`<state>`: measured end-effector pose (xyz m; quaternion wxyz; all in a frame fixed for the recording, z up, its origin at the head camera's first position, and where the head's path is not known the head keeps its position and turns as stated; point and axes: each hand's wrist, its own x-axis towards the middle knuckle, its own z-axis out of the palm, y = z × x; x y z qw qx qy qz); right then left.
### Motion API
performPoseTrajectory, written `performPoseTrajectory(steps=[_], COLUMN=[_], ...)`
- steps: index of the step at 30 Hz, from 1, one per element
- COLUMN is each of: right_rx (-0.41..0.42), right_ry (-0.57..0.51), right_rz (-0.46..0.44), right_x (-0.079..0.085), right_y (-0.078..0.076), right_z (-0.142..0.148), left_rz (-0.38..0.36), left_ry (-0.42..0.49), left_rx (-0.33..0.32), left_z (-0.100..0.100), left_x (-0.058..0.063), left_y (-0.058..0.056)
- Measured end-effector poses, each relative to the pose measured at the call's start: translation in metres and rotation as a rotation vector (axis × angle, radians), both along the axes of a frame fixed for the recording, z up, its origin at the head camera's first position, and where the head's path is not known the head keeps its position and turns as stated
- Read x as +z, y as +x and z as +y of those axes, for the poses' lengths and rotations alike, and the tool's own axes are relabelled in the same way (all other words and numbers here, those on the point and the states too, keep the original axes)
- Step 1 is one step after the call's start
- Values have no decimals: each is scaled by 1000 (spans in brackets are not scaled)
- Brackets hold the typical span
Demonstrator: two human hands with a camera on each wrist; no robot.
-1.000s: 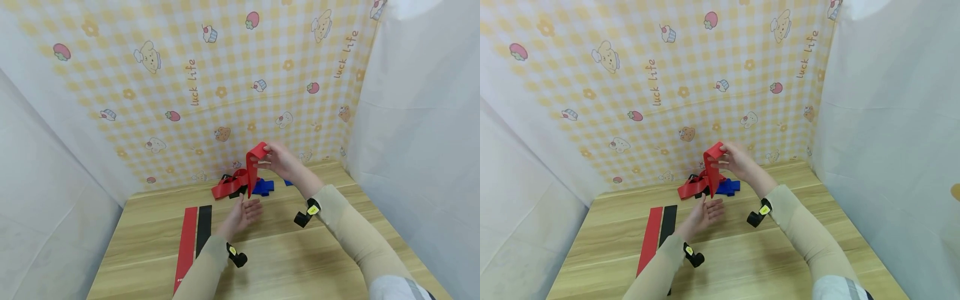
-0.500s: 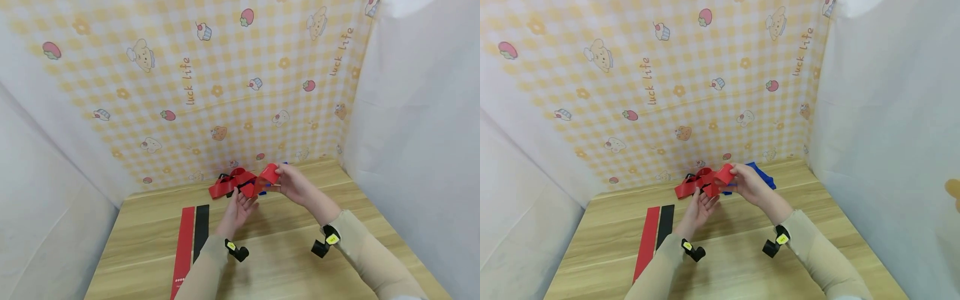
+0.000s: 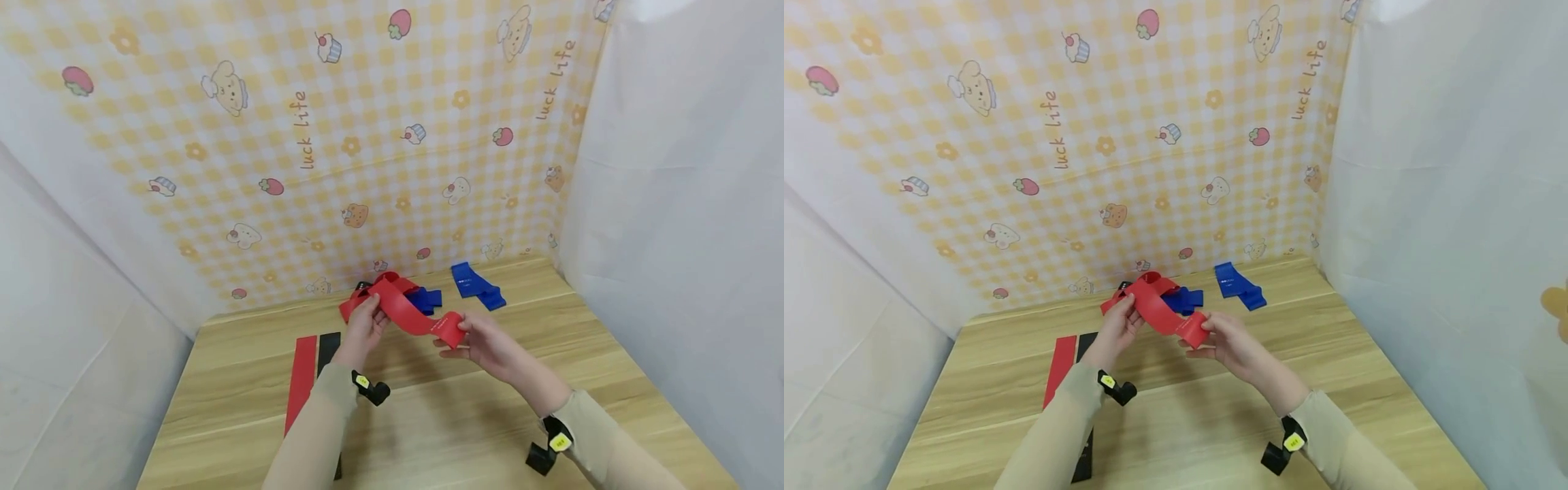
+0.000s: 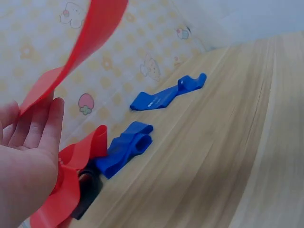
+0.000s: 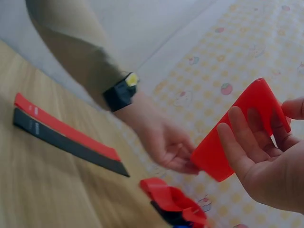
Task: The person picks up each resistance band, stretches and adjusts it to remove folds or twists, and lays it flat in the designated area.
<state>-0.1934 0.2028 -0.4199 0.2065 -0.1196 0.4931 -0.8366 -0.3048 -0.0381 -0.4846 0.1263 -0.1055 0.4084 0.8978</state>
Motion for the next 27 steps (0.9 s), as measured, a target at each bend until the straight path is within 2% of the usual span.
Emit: performPoseTrajectory(steps=[3, 10, 20, 27], right_rx=[-13, -13, 52, 36], right_ry=[37, 184, 332, 380], right_rz=[-40, -70, -105, -110], right_x=[-13, -34, -68, -91], right_y=[5, 8, 13, 18], right_z=[-4, -17, -27, -40], left_rz=[-11, 41, 77, 78], left_ry=[-29, -130, -159, -264], left_rx=[18, 10, 64, 77], left_z=[-11, -40, -67, -81], left_x=[5, 12, 21, 26], left_y=[-5, -10, -8, -5])
